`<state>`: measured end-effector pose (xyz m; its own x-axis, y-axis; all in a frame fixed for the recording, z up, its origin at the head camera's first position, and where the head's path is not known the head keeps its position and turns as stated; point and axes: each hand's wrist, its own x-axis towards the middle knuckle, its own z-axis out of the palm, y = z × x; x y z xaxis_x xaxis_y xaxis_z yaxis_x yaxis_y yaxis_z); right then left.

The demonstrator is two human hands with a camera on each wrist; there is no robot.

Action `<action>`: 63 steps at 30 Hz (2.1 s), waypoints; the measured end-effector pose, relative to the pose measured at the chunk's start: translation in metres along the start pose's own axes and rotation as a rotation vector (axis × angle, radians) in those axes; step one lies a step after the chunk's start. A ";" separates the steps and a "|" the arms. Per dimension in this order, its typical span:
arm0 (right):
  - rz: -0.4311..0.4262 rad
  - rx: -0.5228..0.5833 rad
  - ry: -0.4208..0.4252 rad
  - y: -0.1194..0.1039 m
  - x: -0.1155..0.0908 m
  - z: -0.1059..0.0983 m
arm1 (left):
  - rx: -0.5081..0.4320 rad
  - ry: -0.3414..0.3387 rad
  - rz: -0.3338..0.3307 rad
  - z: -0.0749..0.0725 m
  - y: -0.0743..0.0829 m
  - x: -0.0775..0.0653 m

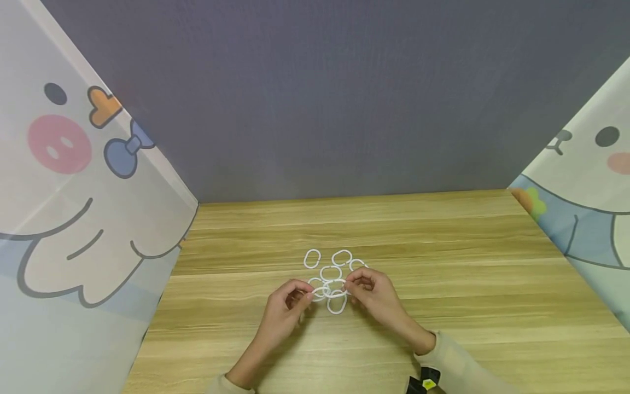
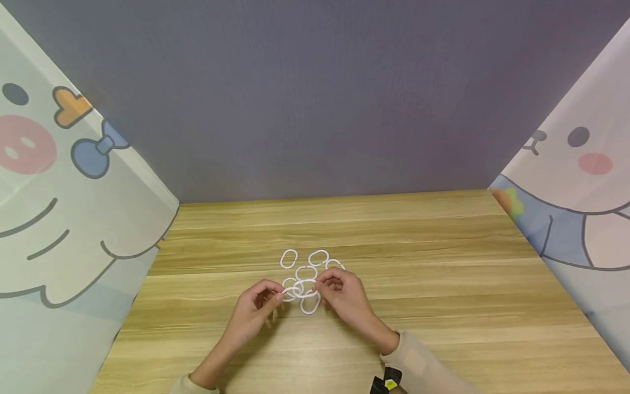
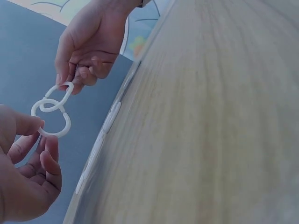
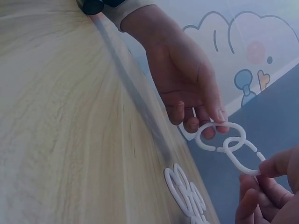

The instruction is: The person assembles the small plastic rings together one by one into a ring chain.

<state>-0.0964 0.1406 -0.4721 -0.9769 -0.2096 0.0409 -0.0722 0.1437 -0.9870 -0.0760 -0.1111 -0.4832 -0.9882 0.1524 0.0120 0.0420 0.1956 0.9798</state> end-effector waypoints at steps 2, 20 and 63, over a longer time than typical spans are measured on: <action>-0.020 -0.018 0.024 0.000 0.000 0.000 | 0.004 -0.010 0.000 -0.001 -0.001 0.000; -0.082 0.009 -0.012 -0.001 -0.004 0.001 | 0.062 -0.183 0.040 -0.002 -0.008 -0.001; -0.197 -0.052 -0.058 0.004 -0.013 -0.015 | -0.050 -0.012 0.067 0.002 -0.004 -0.008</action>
<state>-0.0866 0.1583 -0.4746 -0.9298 -0.2935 0.2223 -0.2729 0.1440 -0.9512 -0.0680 -0.1110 -0.4878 -0.9816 0.1755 0.0756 0.1002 0.1356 0.9857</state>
